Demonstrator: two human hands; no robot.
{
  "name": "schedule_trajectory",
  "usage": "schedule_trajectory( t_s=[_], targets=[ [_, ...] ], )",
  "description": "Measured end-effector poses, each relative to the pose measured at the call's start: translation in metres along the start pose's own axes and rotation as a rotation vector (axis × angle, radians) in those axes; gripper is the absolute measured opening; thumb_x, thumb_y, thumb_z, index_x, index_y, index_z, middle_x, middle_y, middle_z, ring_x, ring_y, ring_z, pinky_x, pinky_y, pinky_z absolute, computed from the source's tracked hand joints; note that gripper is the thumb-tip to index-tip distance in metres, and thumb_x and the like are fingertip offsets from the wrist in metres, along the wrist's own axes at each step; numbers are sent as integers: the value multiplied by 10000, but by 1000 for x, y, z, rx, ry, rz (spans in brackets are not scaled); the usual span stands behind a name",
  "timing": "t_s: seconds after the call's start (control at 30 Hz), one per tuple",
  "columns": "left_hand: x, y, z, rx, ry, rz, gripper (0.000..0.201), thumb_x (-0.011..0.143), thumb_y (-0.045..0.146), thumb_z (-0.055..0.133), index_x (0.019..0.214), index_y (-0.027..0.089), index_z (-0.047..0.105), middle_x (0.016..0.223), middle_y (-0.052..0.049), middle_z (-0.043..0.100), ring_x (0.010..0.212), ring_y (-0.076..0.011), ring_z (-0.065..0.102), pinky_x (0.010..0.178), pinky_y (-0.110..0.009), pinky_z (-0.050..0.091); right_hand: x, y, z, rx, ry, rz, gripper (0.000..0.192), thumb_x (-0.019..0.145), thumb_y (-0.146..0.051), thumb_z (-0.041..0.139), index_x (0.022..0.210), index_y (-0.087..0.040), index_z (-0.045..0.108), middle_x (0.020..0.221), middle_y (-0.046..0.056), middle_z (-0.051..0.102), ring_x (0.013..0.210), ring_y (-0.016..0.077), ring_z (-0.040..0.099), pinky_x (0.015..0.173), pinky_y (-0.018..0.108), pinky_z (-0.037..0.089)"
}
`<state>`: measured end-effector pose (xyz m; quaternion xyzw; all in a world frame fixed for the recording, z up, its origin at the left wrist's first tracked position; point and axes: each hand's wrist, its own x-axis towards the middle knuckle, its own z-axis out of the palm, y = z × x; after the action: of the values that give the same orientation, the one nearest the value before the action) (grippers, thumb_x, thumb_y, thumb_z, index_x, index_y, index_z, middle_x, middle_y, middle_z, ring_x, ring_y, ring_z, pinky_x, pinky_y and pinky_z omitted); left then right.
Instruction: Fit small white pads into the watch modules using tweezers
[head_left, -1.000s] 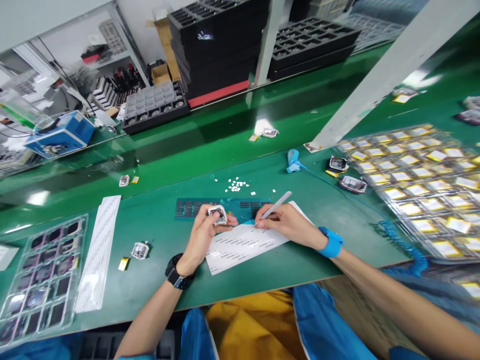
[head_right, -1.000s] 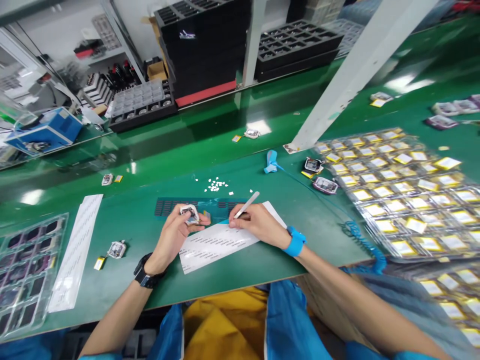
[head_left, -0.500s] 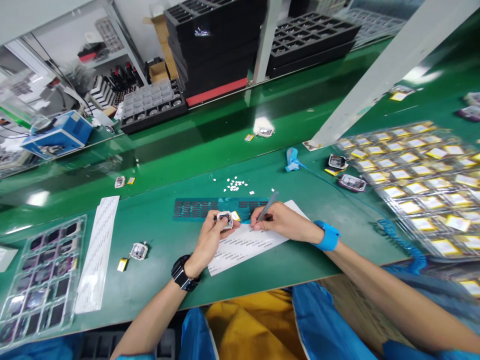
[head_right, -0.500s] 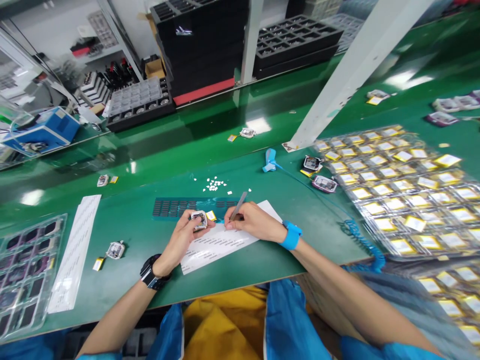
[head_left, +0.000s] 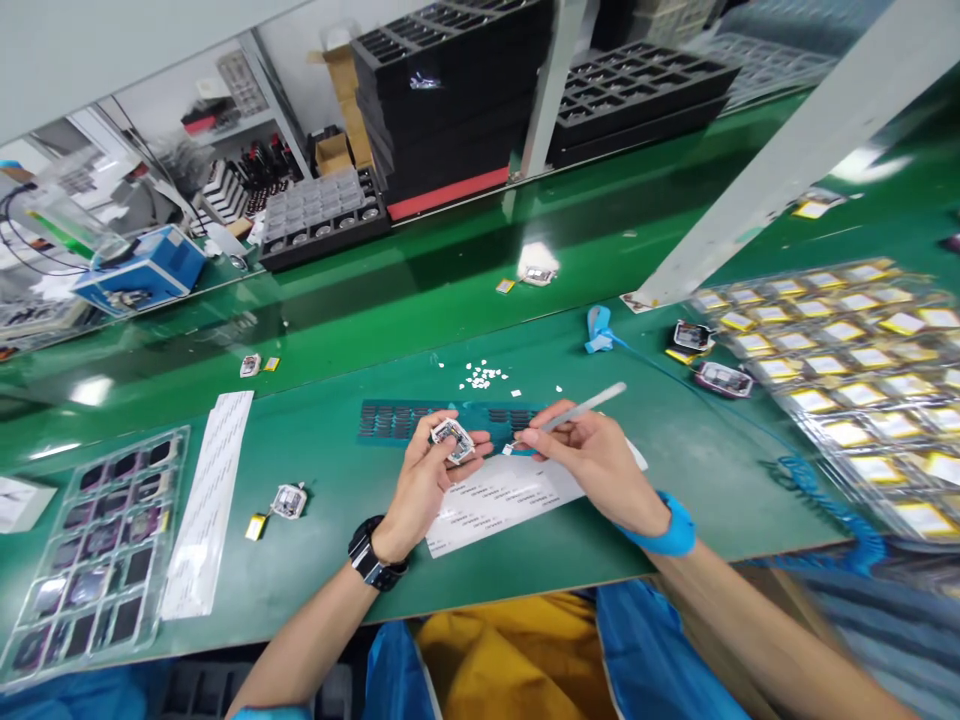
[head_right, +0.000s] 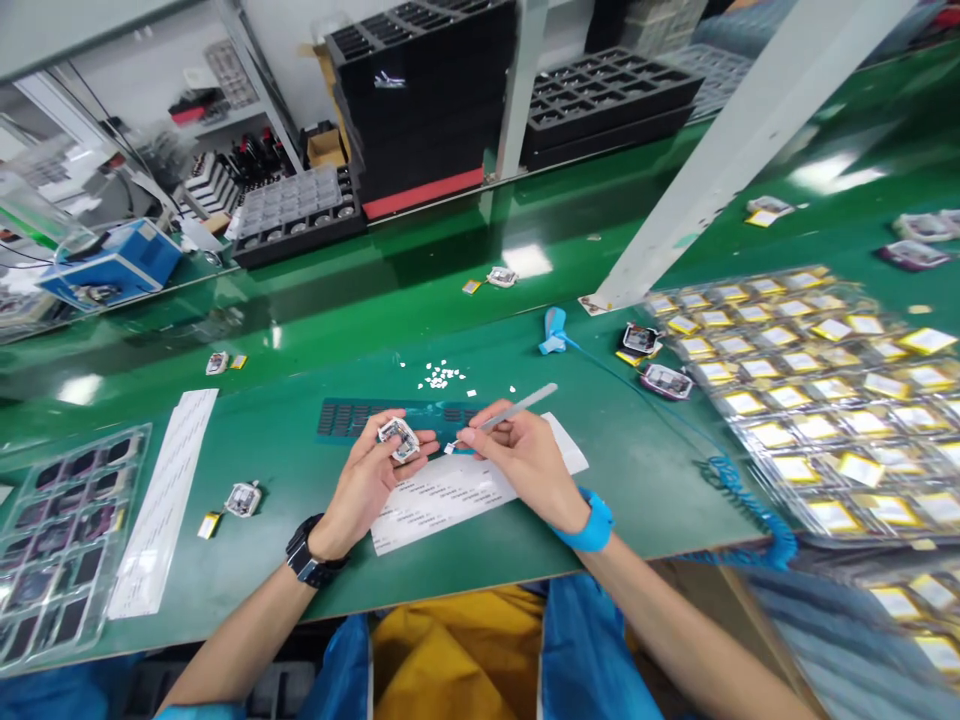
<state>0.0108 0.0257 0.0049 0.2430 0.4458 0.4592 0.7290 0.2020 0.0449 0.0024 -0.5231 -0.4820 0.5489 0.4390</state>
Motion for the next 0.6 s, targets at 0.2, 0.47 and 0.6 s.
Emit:
schedule_trajectory(
  t_s=[0.2,0.47,0.6],
  targets=[
    [-9,2,6,-33,-58,81,402,773,307,661,1119,257,464,977,-41,727,1112,-231,656,926,-386,504,-18,1,42,138,222,-151,373,668,-544,794,729,-226,609,678,21,703,641,213,716,572,318,592],
    [-10,1,6,-76,-63,113,389,726,269,639,1072,232,466,949,-57,733,1109,-260,657,962,-447,479,-23,6,55,23,276,-236,281,723,-458,777,681,-197,681,723,40,681,642,197,708,568,302,603],
    [-10,2,6,-58,-60,110,395,718,288,639,1071,235,470,946,-58,731,1096,-264,661,965,-454,473,-23,5,56,6,278,-249,253,721,-434,783,697,-205,677,713,42,701,652,205,711,573,306,601]
  ],
)
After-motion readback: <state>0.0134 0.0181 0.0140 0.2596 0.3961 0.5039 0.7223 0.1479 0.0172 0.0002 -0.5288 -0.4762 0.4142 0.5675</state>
